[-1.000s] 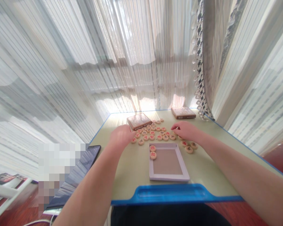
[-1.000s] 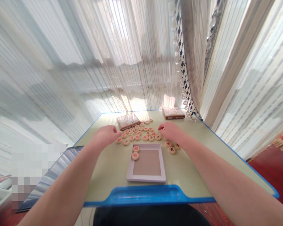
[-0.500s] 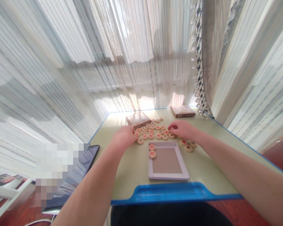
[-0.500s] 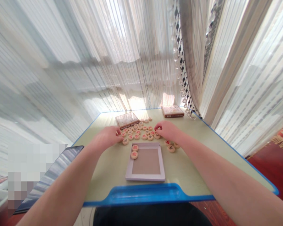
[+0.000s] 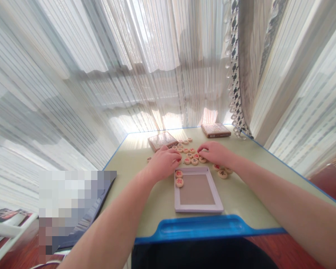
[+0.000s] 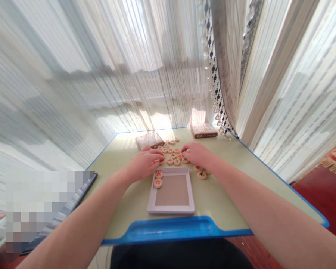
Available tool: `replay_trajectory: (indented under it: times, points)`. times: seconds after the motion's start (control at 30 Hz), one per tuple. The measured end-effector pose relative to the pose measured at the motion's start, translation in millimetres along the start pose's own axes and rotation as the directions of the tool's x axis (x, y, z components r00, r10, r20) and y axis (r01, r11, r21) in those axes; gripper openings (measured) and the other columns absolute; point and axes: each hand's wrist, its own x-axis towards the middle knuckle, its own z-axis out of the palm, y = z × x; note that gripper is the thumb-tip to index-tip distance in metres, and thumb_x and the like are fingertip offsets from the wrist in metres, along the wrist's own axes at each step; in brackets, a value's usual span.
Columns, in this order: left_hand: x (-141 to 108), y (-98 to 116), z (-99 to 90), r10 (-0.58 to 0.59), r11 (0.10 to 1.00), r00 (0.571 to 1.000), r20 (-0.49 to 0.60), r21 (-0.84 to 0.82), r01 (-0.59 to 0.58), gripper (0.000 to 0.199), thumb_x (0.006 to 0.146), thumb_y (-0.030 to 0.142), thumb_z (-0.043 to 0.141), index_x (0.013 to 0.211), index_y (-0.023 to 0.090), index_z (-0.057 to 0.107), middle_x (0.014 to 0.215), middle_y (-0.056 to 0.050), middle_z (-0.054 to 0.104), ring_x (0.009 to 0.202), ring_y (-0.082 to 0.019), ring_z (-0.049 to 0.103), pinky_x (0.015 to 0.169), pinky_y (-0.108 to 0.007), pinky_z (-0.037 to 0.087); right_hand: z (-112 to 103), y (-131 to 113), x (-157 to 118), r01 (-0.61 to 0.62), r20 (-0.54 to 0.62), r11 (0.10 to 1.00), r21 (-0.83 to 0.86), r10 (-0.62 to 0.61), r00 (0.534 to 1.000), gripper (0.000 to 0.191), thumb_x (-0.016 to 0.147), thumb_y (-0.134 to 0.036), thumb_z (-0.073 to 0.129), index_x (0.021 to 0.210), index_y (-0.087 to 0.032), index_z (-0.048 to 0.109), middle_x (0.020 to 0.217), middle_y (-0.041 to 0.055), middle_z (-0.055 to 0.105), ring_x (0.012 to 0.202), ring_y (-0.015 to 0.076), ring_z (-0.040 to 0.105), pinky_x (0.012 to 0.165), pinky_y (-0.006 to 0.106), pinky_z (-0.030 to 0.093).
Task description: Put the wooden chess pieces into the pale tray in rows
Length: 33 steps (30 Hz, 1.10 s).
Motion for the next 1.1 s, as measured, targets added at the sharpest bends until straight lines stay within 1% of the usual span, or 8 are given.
replay_trajectory:
  times: [0.07,0.17,0.23,0.37,0.6,0.73,0.87,1.1]
  points:
    - [0.5,0.6,1.6,-0.008,1.000,0.999,0.033,-0.007,0.008,0.034,0.081,0.022,0.036,0.097,0.026,0.065,0.108,0.001,0.061,0.098,-0.020,0.049,0.091,-0.032,0.038,0.6,1.3,0.7,0.011,-0.001,1.000,-0.008,-0.011,1.000,0.026,0.075,-0.023,0.045,0.087,-0.019,0.068,0.089,0.0049,0.067,0.080,0.0178,0.060,0.070,0.025,0.043]
    - [0.3,0.9,1.4,-0.040,0.999,0.998,0.049,0.001,0.040,0.035,0.083,0.025,0.034,0.098,0.026,0.065,0.107,0.000,0.060,0.098,-0.021,0.049,0.090,-0.032,0.038,2.3,3.6,2.4,0.041,-0.007,0.998,-0.038,-0.041,0.999,0.025,0.075,-0.022,0.045,0.086,-0.019,0.068,0.090,0.0044,0.067,0.084,0.0181,0.059,0.074,0.025,0.043]
    - [0.2,0.5,1.8,-0.069,0.997,0.997,0.043,0.020,0.068,0.036,0.083,0.025,0.033,0.100,0.026,0.065,0.105,-0.002,0.059,0.097,-0.021,0.048,0.088,-0.033,0.039,3.3,4.1,2.7,0.050,-0.011,0.997,-0.051,-0.051,0.999,0.025,0.075,-0.022,0.045,0.086,-0.019,0.067,0.091,0.0045,0.067,0.086,0.0185,0.058,0.076,0.026,0.042]
    - [0.9,-3.6,6.1,-0.128,0.991,0.992,0.009,0.052,0.127,0.037,0.082,0.020,0.035,0.107,0.027,0.062,0.101,-0.005,0.058,0.099,-0.021,0.047,0.089,-0.031,0.039,2.7,2.7,0.5,0.033,-0.006,0.998,-0.050,-0.033,0.999,0.025,0.076,-0.024,0.046,0.088,-0.020,0.067,0.091,0.0051,0.067,0.084,0.0185,0.059,0.074,0.026,0.043]
    - [1.4,-6.0,8.8,-0.120,0.992,0.992,-0.030,0.038,0.121,0.032,0.082,0.026,0.038,0.093,0.023,0.068,0.103,-0.004,0.059,0.099,-0.021,0.048,0.090,-0.033,0.039,2.9,3.8,-0.1,0.053,-0.024,0.997,-0.063,-0.055,0.998,0.025,0.076,-0.025,0.045,0.087,-0.020,0.067,0.090,0.0061,0.066,0.093,0.0214,0.057,0.080,0.030,0.042]
    - [1.6,-4.3,6.2,-0.109,0.993,0.993,-0.046,0.036,0.110,0.031,0.082,0.025,0.039,0.095,0.022,0.066,0.097,-0.004,0.063,0.094,-0.021,0.050,0.087,-0.033,0.040,4.4,5.2,0.9,0.067,-0.019,0.994,-0.084,-0.069,0.997,0.024,0.077,-0.025,0.045,0.087,-0.021,0.067,0.090,0.0050,0.067,0.094,0.0210,0.056,0.082,0.030,0.041]
    - [2.0,-6.9,5.9,-0.090,0.995,0.994,-0.059,0.038,0.092,0.027,0.081,0.024,0.041,0.088,0.024,0.068,0.089,-0.003,0.065,0.089,-0.020,0.052,0.084,-0.031,0.041,4.9,5.2,0.5,0.100,-0.008,0.992,-0.082,-0.101,0.995,0.024,0.079,-0.027,0.044,0.085,-0.020,0.066,0.089,0.0052,0.067,0.094,0.0221,0.055,0.082,0.031,0.040]
    - [0.3,-4.5,8.8,-0.165,0.985,0.986,-0.034,0.054,0.166,0.031,0.083,0.030,0.041,0.101,0.028,0.066,0.092,-0.006,0.058,0.096,-0.021,0.049,0.085,-0.031,0.041,4.3,1.4,-1.2,0.062,-0.023,0.995,-0.079,-0.064,0.998,0.023,0.078,-0.029,0.046,0.087,-0.021,0.066,0.089,0.0066,0.066,0.093,0.0218,0.056,0.076,0.030,0.043]
